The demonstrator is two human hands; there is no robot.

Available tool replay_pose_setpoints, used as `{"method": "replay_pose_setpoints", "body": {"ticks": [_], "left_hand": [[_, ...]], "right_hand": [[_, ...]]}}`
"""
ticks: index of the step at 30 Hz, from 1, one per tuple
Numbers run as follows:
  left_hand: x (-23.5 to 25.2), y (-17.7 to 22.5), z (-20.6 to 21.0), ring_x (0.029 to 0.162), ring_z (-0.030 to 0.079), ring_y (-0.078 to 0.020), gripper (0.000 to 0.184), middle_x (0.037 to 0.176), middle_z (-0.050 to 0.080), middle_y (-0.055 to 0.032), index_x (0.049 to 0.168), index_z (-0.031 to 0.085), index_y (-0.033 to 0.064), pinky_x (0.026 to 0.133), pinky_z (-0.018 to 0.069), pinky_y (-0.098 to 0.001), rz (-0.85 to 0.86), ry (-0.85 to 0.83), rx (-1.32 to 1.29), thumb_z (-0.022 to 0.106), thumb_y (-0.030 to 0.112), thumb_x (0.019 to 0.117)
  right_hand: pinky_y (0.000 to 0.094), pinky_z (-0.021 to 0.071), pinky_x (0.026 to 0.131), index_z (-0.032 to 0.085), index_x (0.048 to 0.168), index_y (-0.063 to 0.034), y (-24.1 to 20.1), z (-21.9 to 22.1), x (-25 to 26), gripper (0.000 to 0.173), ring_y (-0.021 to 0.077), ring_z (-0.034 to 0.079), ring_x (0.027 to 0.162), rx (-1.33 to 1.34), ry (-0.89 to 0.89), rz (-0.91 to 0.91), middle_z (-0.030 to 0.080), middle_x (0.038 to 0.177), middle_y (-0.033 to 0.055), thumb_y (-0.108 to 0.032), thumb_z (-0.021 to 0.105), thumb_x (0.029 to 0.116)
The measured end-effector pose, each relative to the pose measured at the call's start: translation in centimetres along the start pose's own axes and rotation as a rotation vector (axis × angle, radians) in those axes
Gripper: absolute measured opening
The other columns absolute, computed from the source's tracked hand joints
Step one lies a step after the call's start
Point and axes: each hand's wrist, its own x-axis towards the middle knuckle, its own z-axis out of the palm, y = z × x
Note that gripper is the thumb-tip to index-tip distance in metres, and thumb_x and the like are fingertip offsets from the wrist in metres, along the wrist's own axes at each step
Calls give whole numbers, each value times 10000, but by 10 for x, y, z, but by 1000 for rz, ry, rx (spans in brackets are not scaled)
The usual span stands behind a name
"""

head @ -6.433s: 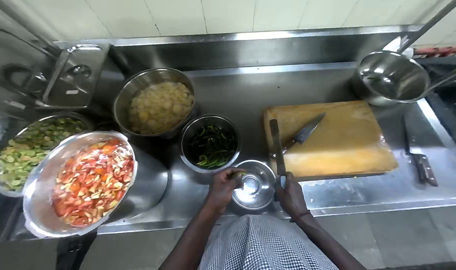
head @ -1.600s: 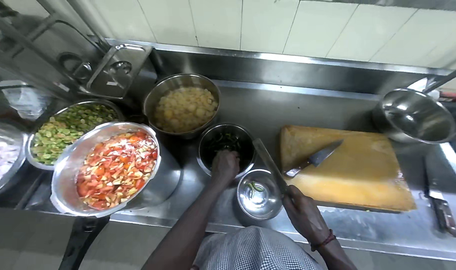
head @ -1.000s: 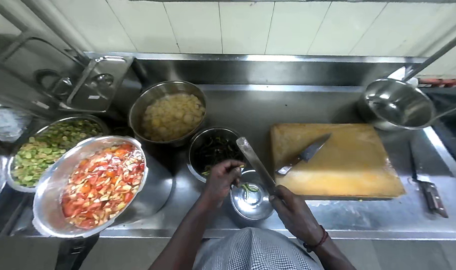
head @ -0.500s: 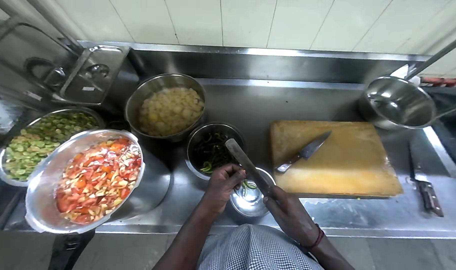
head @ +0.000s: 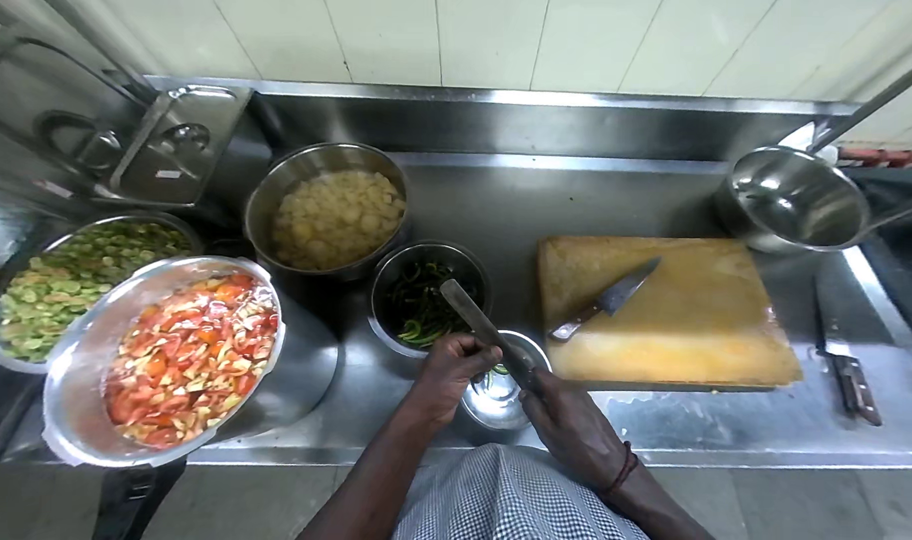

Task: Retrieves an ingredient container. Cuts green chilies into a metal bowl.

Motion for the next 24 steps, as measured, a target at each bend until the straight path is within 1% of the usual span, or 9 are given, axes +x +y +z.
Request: {"method": "replay_pose_setpoints", "body": {"ticks": [3, 6, 7, 9, 10, 13, 15, 19, 24], "left_hand": [[-1, -1, 2, 594, 531, -78, 93, 738, 629, -46, 845, 700, 54, 535, 445, -192, -28, -23, -38, 701, 46, 938], [0, -4, 2, 655, 590, -89, 36, 805, 665, -50, 907, 709, 56, 609, 511, -215, -49, -36, -86, 698, 53, 942], [1, -6, 1, 693, 617, -101, 30, 860, 684, -61, 963, 716, 48, 650, 541, -234, -50, -47, -130, 690, 49, 948], [3, -12, -2, 842, 681, -159, 180, 1047, 701, -105, 1148, 696, 32, 792, 595, -312, -53, -105, -272, 644, 43, 977], [3, -16, -1, 888, 701, -194, 209, 1075, 701, -128, 1185, 679, 23, 846, 605, -361, -54, -113, -354, 630, 38, 982], [1, -21, 7, 870, 716, -238, 122, 986, 708, -150, 1049, 692, 9, 861, 610, -424, -38, -39, -472, 578, 20, 1008], [0, -21, 11, 835, 723, -230, 136, 946, 717, -151, 974, 695, 5, 834, 618, -408, -20, 21, -463, 569, 27, 1020], [-1, -14, 10, 801, 733, -229, 148, 931, 729, -156, 978, 692, -15, 796, 629, -388, -26, 103, -410, 560, 29, 1028], [-3, -11, 7, 775, 738, -229, 85, 894, 731, -159, 944, 696, -30, 771, 637, -374, -52, 55, -254, 625, -6, 984]], "right_hand": [[374, 510, 610, 608, 1002, -120, -3, 1, 1, 247, 173, 605, 645, -32, -7, 7, 568, 701, 23, -316, 466, 1054], [363, 499, 601, 612, 995, -118, -2, 1, 3, 244, 162, 588, 628, -1, -4, -9, 559, 691, 16, -308, 469, 1050], [353, 493, 589, 618, 987, -119, -1, 2, 3, 244, 151, 578, 613, 24, 19, -18, 554, 680, 11, -306, 473, 1047], [329, 483, 565, 631, 991, -129, 1, 5, 2, 247, 127, 560, 587, 74, 93, -32, 550, 667, -7, -312, 475, 1047], [319, 482, 550, 638, 1004, -132, 2, 6, 2, 249, 117, 555, 572, 93, 135, -45, 549, 659, -14, -319, 477, 1046], [304, 458, 509, 626, 995, -140, 5, 8, 3, 239, 101, 524, 529, 114, 187, -54, 524, 628, -28, -326, 484, 1040], [310, 463, 521, 621, 991, -136, 5, 8, 3, 237, 108, 529, 539, 101, 164, -41, 527, 637, -22, -322, 484, 1043], [360, 500, 578, 617, 1035, -115, 2, 0, 0, 247, 162, 585, 599, -34, 75, -4, 564, 675, 15, -314, 472, 1054], [399, 533, 643, 610, 1070, -111, 0, -4, -2, 253, 204, 638, 679, -125, 0, 18, 601, 728, 41, -321, 469, 1058]]}}
